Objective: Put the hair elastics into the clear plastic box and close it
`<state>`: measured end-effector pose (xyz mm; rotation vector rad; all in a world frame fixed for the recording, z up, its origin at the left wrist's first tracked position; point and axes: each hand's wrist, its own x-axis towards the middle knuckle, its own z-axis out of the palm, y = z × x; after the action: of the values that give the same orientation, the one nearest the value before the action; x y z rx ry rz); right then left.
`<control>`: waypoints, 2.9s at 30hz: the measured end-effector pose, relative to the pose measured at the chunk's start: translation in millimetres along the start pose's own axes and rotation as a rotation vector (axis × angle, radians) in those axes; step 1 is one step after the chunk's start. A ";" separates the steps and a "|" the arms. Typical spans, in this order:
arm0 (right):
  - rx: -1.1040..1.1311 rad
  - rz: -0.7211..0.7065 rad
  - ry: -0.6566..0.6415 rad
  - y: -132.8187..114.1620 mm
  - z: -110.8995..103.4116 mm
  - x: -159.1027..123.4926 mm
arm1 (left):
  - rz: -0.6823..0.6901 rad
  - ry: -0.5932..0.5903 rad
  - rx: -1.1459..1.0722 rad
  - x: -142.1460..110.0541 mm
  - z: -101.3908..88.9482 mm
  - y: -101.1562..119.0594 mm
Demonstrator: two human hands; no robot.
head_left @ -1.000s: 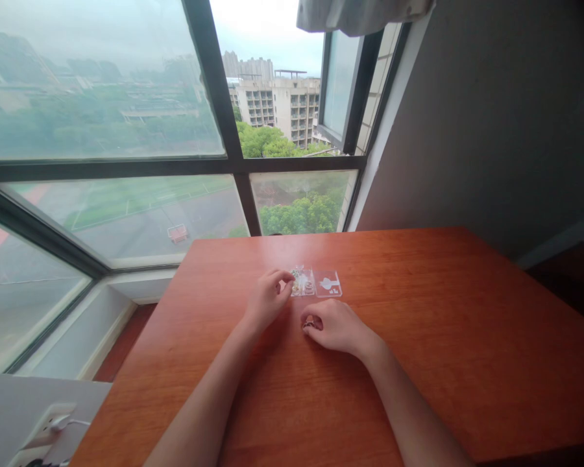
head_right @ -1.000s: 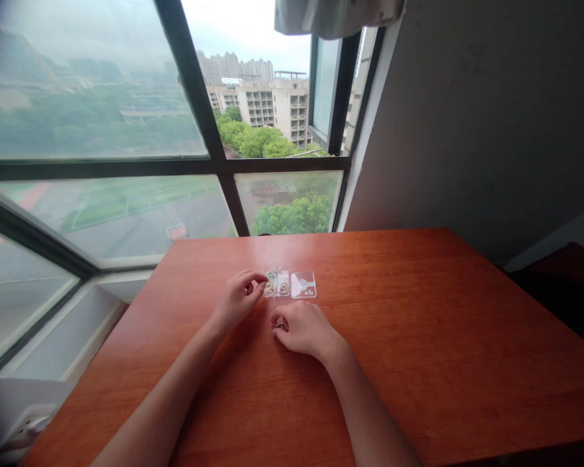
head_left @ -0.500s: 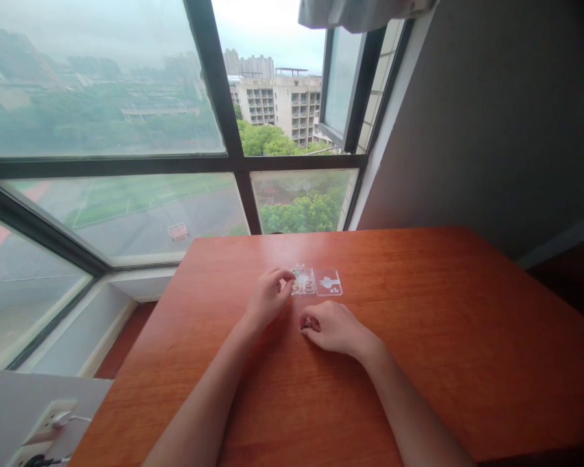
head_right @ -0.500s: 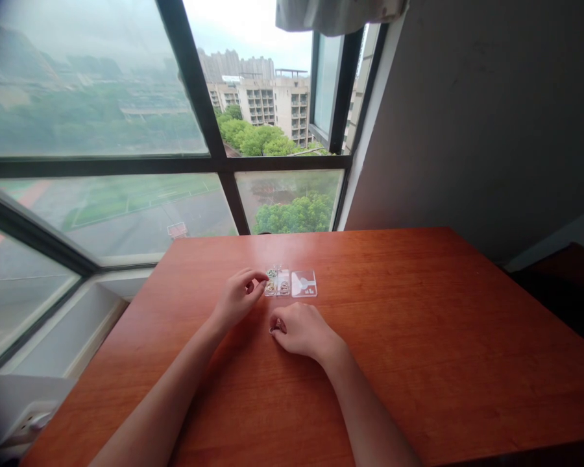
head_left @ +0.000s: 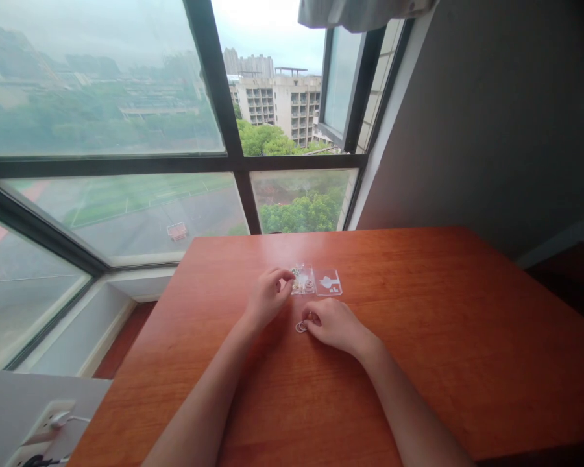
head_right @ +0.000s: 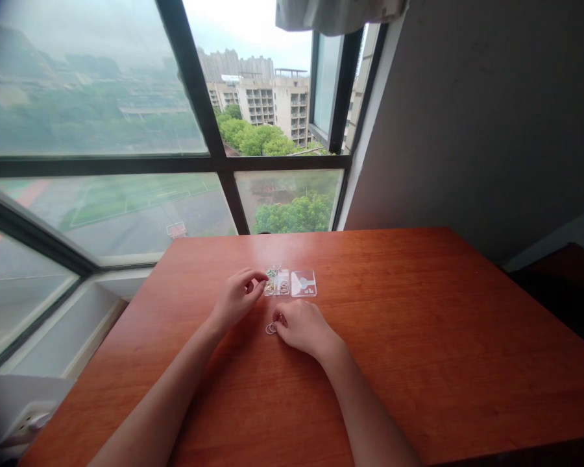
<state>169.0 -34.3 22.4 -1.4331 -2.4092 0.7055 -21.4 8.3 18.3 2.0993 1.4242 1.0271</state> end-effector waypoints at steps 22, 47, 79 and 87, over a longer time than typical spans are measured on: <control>-0.005 -0.037 -0.011 -3.6 2.5 1.8 | -0.021 -0.006 0.007 0.2 -0.5 0.8; 0.142 0.157 0.482 7.3 -3.9 7.8 | 0.013 -0.146 -0.171 -4.0 12.2 24.7; 0.088 0.158 0.094 2.2 -8.7 3.8 | 0.029 0.027 0.098 1.9 4.0 3.1; 0.085 0.158 0.067 0.7 -6.1 3.6 | 0.007 0.048 0.077 1.1 -2.6 4.4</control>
<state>170.4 -29.2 27.1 -1.5988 -2.2067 0.7731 -20.3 7.3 23.4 2.1484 1.5030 1.0478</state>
